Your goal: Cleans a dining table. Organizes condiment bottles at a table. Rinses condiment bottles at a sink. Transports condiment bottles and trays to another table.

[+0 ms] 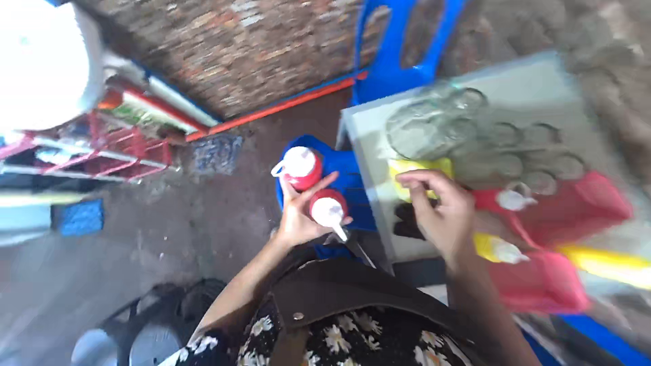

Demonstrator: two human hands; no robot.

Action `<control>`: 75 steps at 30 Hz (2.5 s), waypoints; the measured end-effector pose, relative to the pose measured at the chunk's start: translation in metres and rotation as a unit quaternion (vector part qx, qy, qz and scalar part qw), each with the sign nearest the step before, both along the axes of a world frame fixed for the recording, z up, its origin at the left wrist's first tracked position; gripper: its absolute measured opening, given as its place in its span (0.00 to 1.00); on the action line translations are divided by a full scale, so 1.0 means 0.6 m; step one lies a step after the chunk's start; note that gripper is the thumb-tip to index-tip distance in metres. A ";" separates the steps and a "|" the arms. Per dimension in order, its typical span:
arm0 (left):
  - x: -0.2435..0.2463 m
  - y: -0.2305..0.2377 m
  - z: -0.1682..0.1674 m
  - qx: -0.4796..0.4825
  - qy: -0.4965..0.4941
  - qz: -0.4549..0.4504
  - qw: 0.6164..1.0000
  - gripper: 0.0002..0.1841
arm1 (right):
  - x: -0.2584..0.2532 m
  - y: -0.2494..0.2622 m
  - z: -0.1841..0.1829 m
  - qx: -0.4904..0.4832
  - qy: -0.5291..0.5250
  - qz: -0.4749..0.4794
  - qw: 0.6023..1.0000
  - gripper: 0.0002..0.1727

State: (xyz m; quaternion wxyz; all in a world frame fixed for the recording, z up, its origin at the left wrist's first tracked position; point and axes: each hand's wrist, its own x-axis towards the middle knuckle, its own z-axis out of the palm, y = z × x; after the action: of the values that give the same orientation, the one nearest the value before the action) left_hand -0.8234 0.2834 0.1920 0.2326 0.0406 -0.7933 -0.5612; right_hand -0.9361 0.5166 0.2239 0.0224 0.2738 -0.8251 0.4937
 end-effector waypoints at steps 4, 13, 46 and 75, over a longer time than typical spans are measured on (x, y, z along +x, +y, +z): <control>0.088 -0.116 0.009 -0.010 0.021 0.075 0.997 0.39 | 0.090 -0.221 0.026 -0.123 -0.010 0.165 0.978 0.18; 0.323 -0.491 0.006 -0.068 -0.008 0.279 0.958 0.38 | 0.286 -0.657 0.057 -0.141 0.011 0.333 0.932 0.20; 0.136 -1.428 0.114 0.013 -0.095 0.417 0.904 0.39 | -0.067 -1.922 0.117 0.366 0.112 0.178 0.907 0.30; 0.019 -1.550 -0.003 0.238 -0.300 0.219 0.898 0.38 | -0.023 -1.801 -0.041 0.080 -0.408 0.310 0.855 0.29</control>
State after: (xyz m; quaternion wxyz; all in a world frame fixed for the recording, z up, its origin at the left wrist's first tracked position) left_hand -0.8121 -0.6467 0.1901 0.0843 0.4336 -0.6391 -0.6296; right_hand -0.9498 -0.5642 0.1991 -0.4921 0.2904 -0.6691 0.4751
